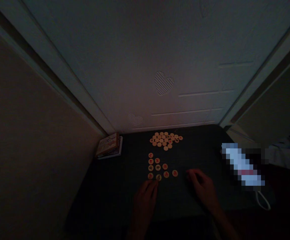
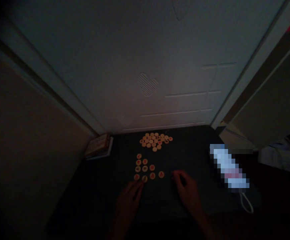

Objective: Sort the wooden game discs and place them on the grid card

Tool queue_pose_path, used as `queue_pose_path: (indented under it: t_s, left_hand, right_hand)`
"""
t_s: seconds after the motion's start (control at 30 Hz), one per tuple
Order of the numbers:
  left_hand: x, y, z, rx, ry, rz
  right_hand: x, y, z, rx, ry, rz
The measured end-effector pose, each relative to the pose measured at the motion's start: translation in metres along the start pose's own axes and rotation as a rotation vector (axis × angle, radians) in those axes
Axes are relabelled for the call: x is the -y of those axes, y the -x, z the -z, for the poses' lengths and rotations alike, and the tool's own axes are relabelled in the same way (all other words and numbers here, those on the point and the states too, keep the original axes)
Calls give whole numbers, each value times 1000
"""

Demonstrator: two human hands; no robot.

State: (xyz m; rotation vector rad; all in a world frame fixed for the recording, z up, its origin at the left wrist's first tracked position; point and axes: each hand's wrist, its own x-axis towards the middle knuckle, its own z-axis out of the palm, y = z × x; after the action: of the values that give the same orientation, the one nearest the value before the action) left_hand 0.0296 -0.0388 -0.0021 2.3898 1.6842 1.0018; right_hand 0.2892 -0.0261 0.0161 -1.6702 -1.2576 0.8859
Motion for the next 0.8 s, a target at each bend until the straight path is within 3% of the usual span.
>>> queue_pose_path:
  t_s: [0.27,0.8]
  left_hand:
    - [3,3,-1,17,-60,-32]
    - [-8,-6,5,10,-41,28]
  right_hand:
    - [-3,0,0,5,30,15]
    - [1,1,-1,-6,54,37]
